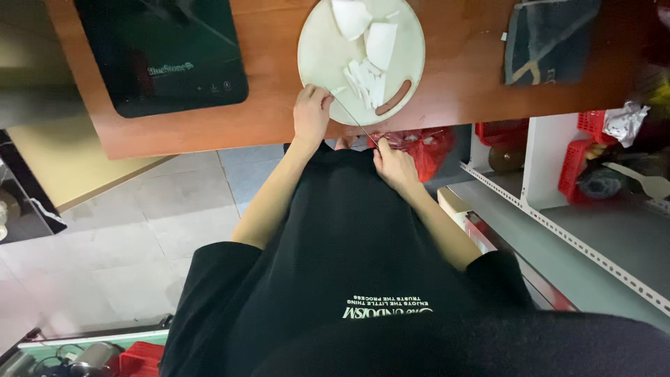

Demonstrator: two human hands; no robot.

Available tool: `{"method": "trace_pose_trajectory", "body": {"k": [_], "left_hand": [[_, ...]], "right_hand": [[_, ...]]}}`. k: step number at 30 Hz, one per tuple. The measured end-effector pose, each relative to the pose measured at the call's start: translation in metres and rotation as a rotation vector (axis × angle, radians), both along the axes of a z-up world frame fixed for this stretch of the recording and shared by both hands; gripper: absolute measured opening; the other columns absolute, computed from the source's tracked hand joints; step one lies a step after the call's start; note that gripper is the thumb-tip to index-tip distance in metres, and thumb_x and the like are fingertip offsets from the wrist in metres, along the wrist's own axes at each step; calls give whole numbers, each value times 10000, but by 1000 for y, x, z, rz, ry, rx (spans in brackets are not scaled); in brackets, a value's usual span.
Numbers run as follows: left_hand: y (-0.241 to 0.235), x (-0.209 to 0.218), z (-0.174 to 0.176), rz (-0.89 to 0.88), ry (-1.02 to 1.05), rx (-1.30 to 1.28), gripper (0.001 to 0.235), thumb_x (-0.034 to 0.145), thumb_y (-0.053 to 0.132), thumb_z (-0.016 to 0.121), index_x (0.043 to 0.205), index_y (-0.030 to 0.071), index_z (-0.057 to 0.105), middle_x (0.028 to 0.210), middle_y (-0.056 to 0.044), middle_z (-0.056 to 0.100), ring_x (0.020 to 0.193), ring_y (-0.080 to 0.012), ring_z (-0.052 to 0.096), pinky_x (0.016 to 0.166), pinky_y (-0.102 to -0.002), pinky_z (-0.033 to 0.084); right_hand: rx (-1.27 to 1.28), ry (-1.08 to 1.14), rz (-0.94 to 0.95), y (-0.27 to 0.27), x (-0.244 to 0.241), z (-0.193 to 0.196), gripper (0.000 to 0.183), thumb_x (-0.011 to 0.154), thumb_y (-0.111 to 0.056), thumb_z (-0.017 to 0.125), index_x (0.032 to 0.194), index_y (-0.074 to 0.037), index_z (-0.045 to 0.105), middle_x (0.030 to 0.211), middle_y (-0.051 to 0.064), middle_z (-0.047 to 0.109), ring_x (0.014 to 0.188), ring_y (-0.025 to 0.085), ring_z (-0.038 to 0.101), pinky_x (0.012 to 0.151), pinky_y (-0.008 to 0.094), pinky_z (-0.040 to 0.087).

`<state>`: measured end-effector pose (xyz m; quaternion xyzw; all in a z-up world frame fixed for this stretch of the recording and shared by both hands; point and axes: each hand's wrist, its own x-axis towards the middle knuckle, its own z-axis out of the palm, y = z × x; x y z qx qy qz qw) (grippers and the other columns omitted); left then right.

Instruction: The person slices a white root vegetable into thin strips and then dices them into small cubes on a white cutting board using a knife. The diced pieces are gathered on the board as the task progresses.

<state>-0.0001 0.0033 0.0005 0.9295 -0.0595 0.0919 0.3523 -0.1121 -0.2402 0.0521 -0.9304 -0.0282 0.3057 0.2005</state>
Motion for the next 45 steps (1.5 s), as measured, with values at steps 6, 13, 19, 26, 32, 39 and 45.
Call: {"method": "trace_pose_trajectory", "body": {"k": [6,13,19,26,32,39,45], "left_hand": [[2,-6,2,22,32,26,142,845,125,806,884,138,669,816,-39,563,810,-277,678,738,-372,566],[10,-10,3,75,117,20,146,824,102,804,922,115,697,801,-82,604,795,-328,705,691,-447,580],[12,-15,-3,86,114,2,108,866,161,804,908,176,706,792,0,582,771,-223,707,687,-336,592],[20,10,15,64,113,61,106,878,126,758,960,146,695,836,-72,596,805,-299,701,711,-420,588],[-15,11,18,-103,147,142,314,833,147,820,1123,140,700,1042,-87,581,987,-342,666,851,-429,580],[-3,35,-8,-101,83,75,137,864,78,762,932,176,694,952,-43,555,924,-319,648,797,-407,567],[0,30,30,-131,165,213,386,773,222,913,1097,174,710,1102,-37,508,1054,-321,575,861,-436,566]], "right_hand": [[37,-20,-30,16,5,-10,294,1037,-382,425,1188,-136,484,862,264,726,874,518,722,804,629,543],[52,-48,5,10,-3,-2,301,1049,-395,448,1206,-141,484,838,263,721,856,499,729,796,631,542],[24,-1,19,16,-3,-18,353,1047,-405,403,1276,-143,464,843,253,728,865,510,729,810,626,551],[47,-128,-19,19,6,-12,284,1041,-412,461,1151,-155,513,774,240,711,804,484,738,752,598,570],[115,-61,-257,-2,-4,-5,342,1033,-425,469,1192,-128,528,817,287,709,890,531,705,795,639,529],[186,-166,-376,-8,-7,-1,277,1036,-384,509,1117,-120,521,735,306,667,828,534,697,723,650,508],[190,-141,-427,-11,-13,1,288,1037,-414,522,1122,-139,526,752,300,673,858,532,696,747,653,508]]}}
